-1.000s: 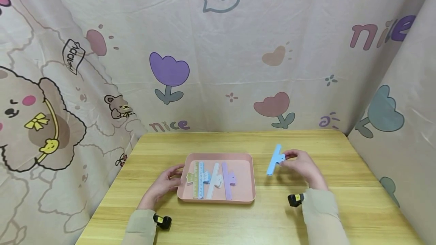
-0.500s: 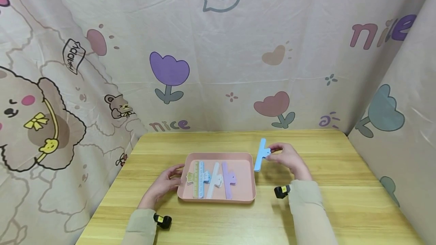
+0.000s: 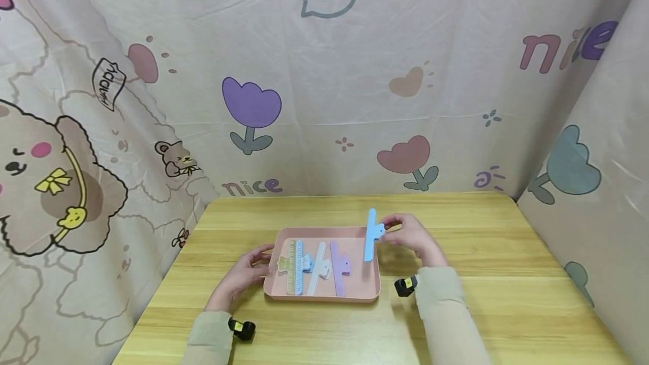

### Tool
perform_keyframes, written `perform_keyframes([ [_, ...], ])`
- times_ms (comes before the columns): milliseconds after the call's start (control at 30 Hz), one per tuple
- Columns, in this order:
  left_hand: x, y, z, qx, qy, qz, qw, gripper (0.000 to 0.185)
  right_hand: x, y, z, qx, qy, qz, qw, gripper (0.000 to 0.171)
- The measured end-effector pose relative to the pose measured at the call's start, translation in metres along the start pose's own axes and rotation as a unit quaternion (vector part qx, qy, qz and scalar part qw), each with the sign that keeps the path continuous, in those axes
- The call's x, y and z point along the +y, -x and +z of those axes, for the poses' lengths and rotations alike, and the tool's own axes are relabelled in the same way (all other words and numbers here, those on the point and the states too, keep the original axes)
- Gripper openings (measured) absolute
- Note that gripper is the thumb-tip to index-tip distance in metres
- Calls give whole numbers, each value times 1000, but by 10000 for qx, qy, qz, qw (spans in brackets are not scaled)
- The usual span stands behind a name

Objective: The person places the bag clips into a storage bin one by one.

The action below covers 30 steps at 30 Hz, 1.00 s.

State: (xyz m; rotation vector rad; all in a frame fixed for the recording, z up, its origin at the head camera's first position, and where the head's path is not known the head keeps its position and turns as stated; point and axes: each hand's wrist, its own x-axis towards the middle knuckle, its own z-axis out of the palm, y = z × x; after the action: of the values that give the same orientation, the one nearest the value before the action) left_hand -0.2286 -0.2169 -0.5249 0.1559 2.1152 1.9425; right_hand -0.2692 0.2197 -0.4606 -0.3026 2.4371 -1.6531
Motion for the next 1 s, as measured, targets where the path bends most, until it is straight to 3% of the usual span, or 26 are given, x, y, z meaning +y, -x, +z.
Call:
perform_keyframes([
  [467,-2,-1,-1,-17,30,-17,10000,70,2,-1,20,-281,-188,-58,9994,46],
  [1000,-1,-1,-1,-74,24,6,10000,71,4,-1,37,-313,21,-58,9995,42],
])
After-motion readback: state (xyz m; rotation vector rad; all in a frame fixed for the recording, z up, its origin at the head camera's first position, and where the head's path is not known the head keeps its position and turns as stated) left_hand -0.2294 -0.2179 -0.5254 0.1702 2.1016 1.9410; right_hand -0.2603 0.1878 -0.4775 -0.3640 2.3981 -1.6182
